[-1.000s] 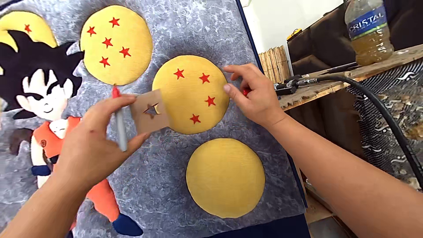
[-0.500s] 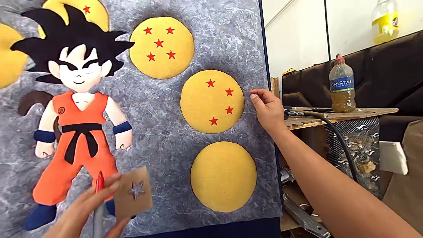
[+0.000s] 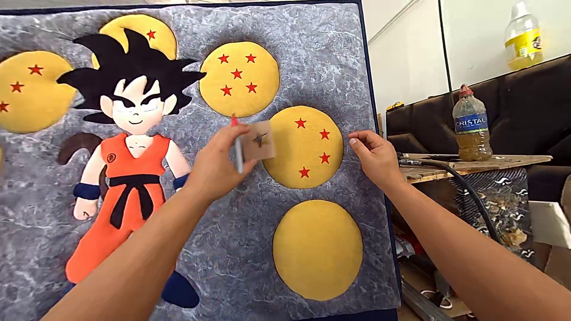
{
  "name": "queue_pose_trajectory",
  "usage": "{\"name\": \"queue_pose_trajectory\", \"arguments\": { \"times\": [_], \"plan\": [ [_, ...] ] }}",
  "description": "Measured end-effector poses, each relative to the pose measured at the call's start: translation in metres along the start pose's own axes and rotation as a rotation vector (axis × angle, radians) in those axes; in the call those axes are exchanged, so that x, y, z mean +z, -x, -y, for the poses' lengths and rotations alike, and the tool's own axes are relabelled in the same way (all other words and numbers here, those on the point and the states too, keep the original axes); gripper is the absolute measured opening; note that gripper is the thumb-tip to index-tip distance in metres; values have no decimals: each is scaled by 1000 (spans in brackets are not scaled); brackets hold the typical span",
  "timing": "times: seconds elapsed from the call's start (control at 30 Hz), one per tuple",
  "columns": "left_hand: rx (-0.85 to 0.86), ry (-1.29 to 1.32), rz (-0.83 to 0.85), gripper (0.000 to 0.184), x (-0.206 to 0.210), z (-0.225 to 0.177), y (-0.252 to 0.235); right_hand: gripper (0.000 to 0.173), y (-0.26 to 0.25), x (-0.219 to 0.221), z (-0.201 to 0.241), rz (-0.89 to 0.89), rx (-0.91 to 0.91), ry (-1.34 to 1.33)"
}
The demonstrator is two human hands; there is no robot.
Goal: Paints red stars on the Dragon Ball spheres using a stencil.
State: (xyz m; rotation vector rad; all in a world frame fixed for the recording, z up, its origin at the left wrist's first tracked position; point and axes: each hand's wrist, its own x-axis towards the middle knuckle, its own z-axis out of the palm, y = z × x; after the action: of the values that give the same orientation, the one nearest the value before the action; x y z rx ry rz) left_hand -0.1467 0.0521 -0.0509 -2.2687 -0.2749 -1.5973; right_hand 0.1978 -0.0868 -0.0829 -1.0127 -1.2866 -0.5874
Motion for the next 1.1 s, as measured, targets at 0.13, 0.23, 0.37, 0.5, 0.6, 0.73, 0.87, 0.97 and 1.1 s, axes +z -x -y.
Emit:
{"name": "queue_pose_trajectory", "arguments": {
  "times": [0.13, 0.23, 0.37, 0.5, 0.6, 0.73, 0.87, 0.97, 1.1],
  "plan": [
    [106, 129, -107, 65, 41, 7, -35, 19, -1, -4, 2, 67, -72, 92],
    [139, 154, -324, 62, 60, 19, -25, 22, -20, -13, 10, 98, -144, 180],
    [151, 228, -533, 65, 71, 28, -15, 30, -57, -13, 27, -76, -189, 119],
    [210, 219, -440, 65, 70, 27, -12, 63, -69, 8, 56, 148, -430, 342],
    [239, 140, -350, 63, 68, 23, -9, 93, -70, 35, 80, 392, -620, 553],
    [223, 101, -281, 59, 67, 18, -9, 97, -87, 57, 104, 542, -743, 690],
    [213, 68, -253, 57, 67, 17, -11, 82, -96, 65, 112, 621, -821, 788],
    [196, 50, -232, 65, 67, 17, -12, 76, -92, 68, 116, 643, -755, 804],
    [142, 54, -200, 64, 65, 16, -15, 78, -78, 73, 116, 599, -703, 789]
  ]
}}
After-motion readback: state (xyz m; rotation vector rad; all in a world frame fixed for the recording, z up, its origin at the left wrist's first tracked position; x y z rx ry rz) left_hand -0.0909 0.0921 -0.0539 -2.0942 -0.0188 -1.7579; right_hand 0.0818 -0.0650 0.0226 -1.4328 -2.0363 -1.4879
